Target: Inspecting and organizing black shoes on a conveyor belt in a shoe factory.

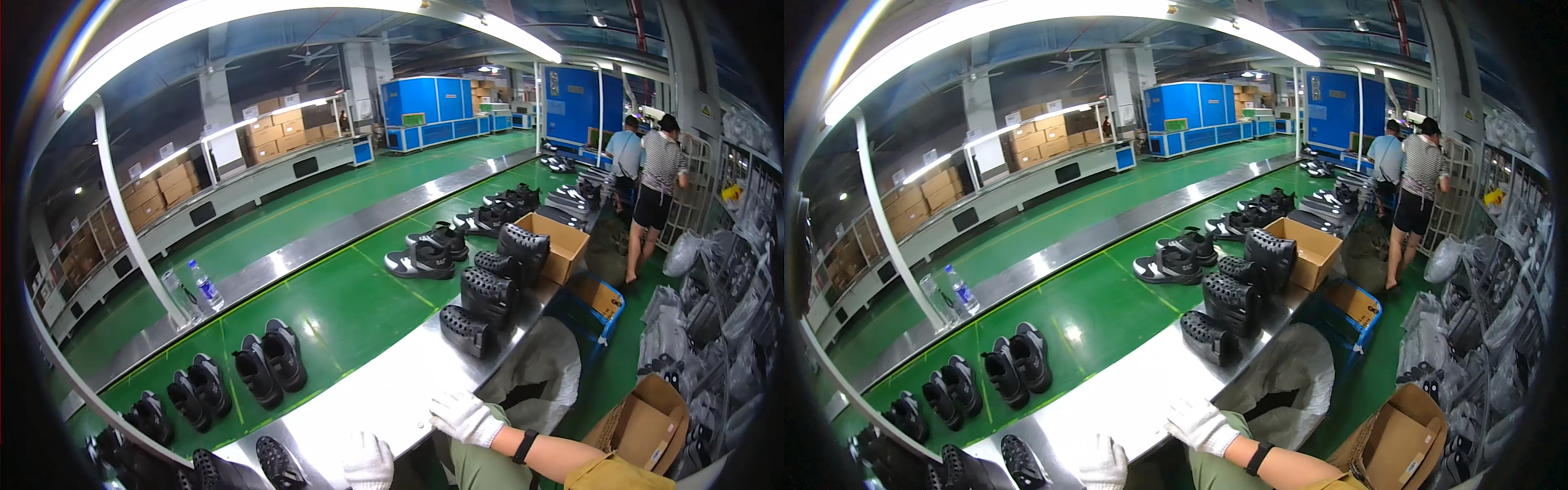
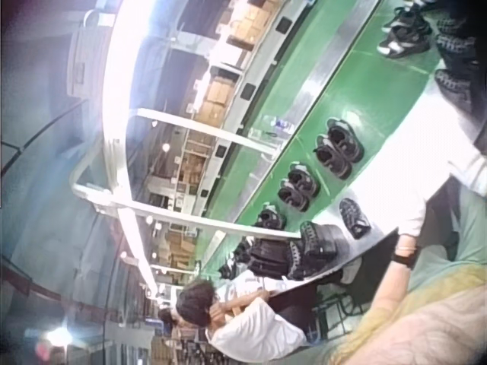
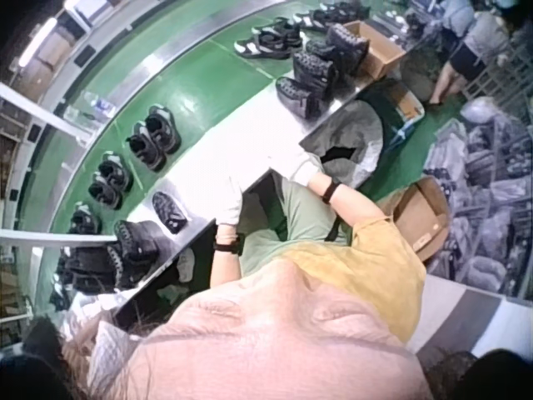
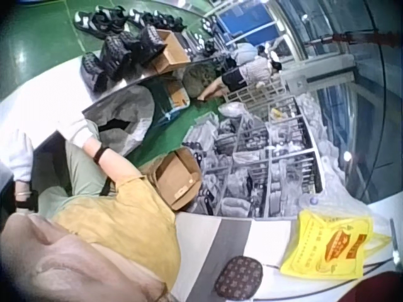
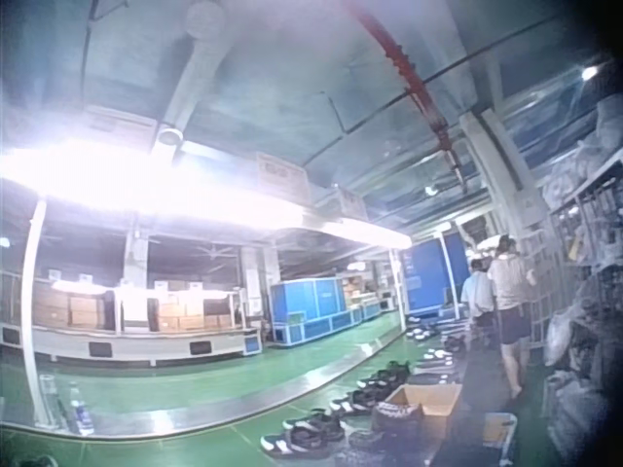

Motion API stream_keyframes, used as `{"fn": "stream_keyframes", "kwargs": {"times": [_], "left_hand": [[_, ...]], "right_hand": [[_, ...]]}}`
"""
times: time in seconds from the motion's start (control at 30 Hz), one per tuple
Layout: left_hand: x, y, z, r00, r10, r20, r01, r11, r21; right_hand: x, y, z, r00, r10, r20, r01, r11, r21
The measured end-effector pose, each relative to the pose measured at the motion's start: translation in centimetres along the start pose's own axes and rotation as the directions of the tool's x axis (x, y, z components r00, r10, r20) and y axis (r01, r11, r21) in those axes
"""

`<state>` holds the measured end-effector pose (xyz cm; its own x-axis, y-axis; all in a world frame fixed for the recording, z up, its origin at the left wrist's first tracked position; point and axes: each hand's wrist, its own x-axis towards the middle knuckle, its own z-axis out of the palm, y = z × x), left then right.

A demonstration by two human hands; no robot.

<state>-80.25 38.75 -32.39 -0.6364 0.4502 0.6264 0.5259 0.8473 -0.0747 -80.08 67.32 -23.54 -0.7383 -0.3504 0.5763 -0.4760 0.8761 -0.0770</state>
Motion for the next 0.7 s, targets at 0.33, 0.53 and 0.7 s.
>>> {"fn": "stream_keyframes", "kwargs": {"times": [0.33, 0.53, 0.7], "left_hand": [[5.8, 1.7, -3.6, 0.99, -0.134, 0.055, 0.143, 0.955, -0.261], [13.8, 6.5, -4.9, 0.987, -0.16, -0.015, 0.125, 0.821, -0.558], [16.1, 8.3, -2.6, 1.0, 0.014, -0.003, -0.013, 0.754, -0.657]], "right_hand": [[0.6, -0.8, -1.8, 0.997, 0.074, -0.031, -0.073, 0.997, 0.036], [-0.4, -1.3, -7.0, 0.938, 0.246, -0.245, -0.269, 0.961, -0.065], [-2.7, -2.5, -13.4, 0.879, 0.291, -0.377, -0.4, 0.881, -0.254]]}}
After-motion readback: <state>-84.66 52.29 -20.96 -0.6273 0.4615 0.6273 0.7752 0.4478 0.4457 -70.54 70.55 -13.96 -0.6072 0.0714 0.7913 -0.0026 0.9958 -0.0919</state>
